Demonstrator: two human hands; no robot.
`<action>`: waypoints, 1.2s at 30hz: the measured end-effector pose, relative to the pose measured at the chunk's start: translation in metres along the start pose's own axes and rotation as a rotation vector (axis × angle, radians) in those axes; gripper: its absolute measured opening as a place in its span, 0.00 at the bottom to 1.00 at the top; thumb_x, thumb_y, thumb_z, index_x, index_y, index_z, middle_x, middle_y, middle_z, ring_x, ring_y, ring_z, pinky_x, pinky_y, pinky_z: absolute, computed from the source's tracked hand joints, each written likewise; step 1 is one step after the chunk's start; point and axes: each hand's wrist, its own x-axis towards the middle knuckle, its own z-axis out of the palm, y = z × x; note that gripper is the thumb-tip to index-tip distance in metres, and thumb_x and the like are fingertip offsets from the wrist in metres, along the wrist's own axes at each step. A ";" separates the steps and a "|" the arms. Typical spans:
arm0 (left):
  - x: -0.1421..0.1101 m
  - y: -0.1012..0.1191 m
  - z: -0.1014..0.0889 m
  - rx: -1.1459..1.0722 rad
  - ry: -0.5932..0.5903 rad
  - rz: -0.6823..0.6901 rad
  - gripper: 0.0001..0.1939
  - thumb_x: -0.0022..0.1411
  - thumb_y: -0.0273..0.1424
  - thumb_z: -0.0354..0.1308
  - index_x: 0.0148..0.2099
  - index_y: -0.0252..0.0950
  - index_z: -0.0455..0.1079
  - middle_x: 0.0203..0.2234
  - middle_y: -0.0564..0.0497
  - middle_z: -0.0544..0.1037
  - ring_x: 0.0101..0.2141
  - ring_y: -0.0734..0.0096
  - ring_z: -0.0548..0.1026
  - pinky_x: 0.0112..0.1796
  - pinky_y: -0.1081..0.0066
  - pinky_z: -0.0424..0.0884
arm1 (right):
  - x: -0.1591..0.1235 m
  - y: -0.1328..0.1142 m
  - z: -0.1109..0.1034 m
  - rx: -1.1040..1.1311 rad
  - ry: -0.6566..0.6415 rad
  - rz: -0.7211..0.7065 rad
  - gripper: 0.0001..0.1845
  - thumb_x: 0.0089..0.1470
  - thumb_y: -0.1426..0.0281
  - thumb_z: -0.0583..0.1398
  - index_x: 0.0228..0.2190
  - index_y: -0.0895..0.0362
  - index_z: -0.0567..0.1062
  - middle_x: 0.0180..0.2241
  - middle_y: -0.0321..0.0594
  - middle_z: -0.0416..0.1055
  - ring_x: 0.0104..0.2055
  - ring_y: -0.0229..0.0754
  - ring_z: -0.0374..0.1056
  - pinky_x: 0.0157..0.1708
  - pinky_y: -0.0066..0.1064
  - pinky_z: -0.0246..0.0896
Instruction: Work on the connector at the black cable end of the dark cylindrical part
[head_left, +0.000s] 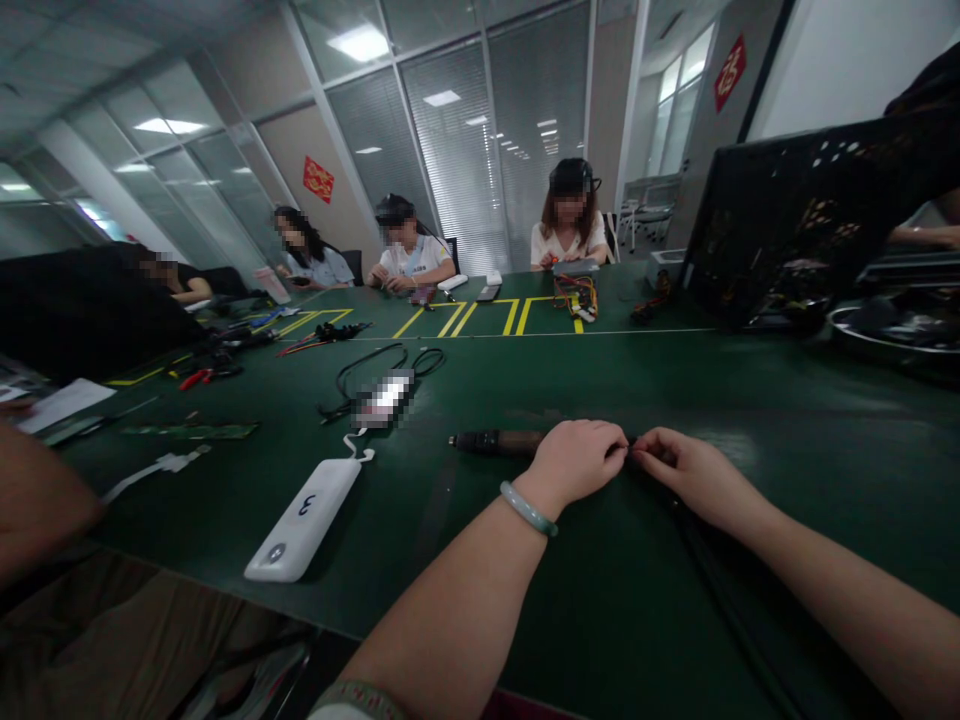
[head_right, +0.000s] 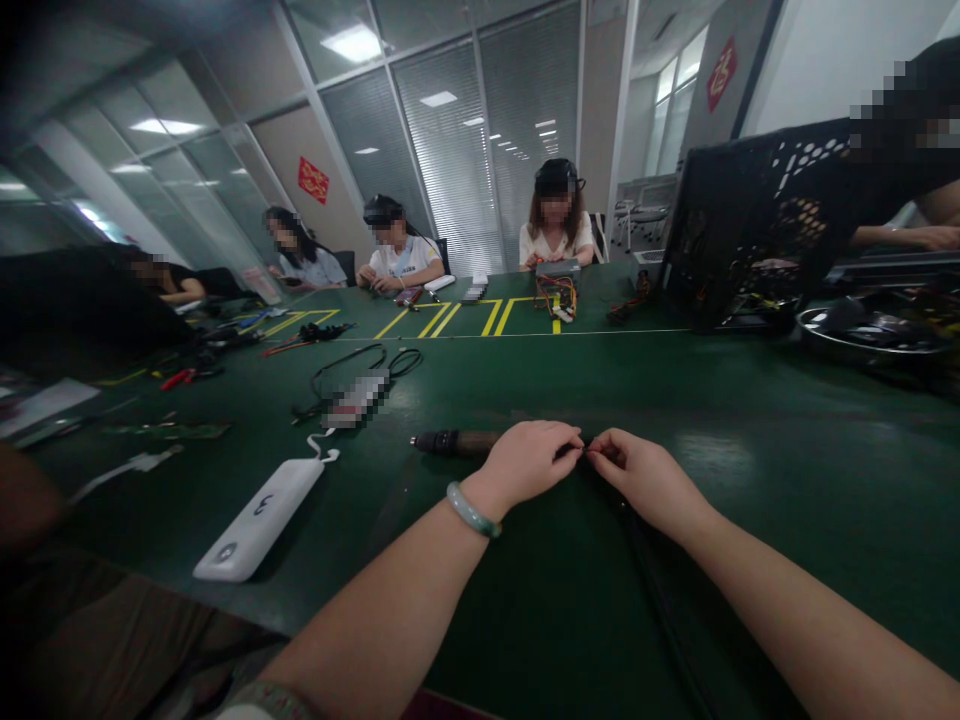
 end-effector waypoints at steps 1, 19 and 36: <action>0.000 0.000 0.000 -0.003 0.002 -0.002 0.10 0.69 0.32 0.49 0.47 0.37 0.69 0.43 0.50 0.77 0.44 0.66 0.74 0.47 0.65 0.69 | 0.000 -0.001 0.001 -0.010 0.011 -0.006 0.11 0.57 0.59 0.56 0.37 0.51 0.74 0.32 0.36 0.77 0.32 0.43 0.72 0.29 0.31 0.63; -0.002 -0.003 0.002 -0.033 0.074 -0.002 0.07 0.68 0.30 0.49 0.43 0.38 0.68 0.43 0.52 0.74 0.42 0.69 0.73 0.45 0.67 0.71 | 0.007 -0.035 -0.001 -0.511 -0.009 -0.116 0.11 0.61 0.69 0.54 0.41 0.53 0.75 0.40 0.41 0.76 0.40 0.49 0.72 0.38 0.36 0.63; -0.004 -0.002 0.000 0.047 0.031 0.034 0.10 0.64 0.29 0.54 0.47 0.40 0.67 0.47 0.52 0.73 0.45 0.66 0.71 0.47 0.63 0.69 | 0.002 -0.024 0.004 -0.387 0.053 -0.125 0.13 0.60 0.68 0.54 0.45 0.53 0.72 0.46 0.43 0.74 0.45 0.49 0.71 0.44 0.38 0.64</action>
